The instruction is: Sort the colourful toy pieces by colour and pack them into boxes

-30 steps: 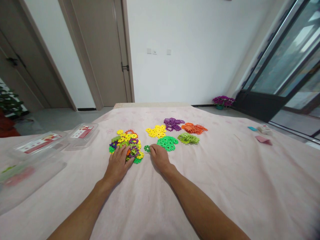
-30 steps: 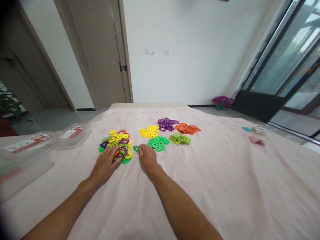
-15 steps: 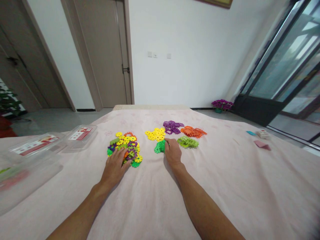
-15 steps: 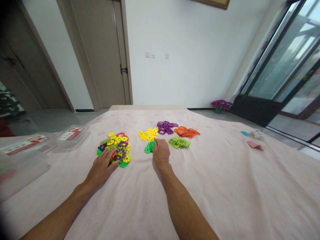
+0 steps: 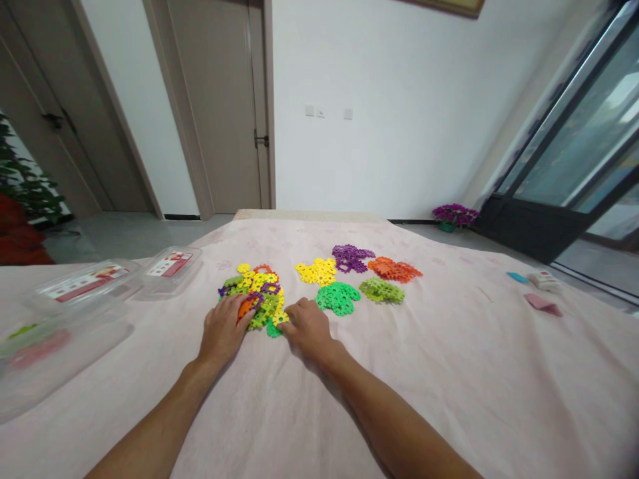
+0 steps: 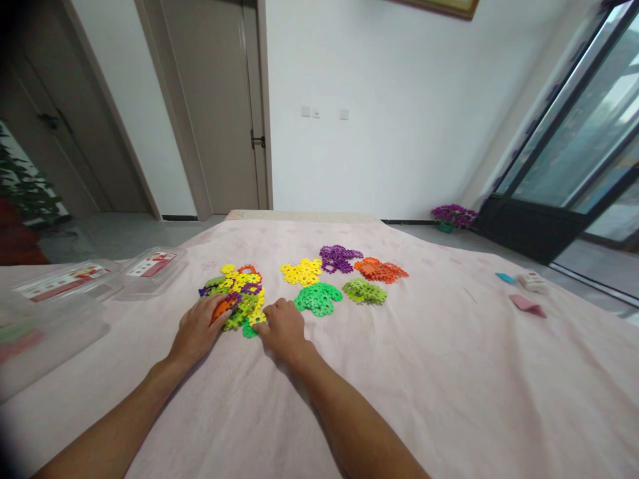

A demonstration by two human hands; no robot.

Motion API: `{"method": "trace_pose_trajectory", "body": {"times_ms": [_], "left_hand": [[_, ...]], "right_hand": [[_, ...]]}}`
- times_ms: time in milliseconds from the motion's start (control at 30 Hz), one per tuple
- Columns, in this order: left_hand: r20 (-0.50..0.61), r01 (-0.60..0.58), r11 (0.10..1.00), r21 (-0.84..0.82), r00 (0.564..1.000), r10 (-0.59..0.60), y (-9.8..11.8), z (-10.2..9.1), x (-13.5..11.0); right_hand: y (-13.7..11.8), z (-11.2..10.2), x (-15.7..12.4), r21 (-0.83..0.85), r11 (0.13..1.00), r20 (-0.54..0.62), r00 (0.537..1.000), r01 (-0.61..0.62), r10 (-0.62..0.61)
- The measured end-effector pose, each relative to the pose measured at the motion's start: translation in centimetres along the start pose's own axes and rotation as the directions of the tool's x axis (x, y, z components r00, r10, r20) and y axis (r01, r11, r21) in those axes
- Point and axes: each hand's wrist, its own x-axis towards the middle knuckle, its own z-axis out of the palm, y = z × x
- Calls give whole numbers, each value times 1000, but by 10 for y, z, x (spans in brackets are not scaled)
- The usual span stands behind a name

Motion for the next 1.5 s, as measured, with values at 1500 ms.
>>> {"method": "trace_pose_trajectory", "body": {"times_ms": [1500], "left_hand": [[119,-28,986,164,993,8,-4,15,8]], "right_hand": [[18,11,33,365,925,50,994,-106,94]]}}
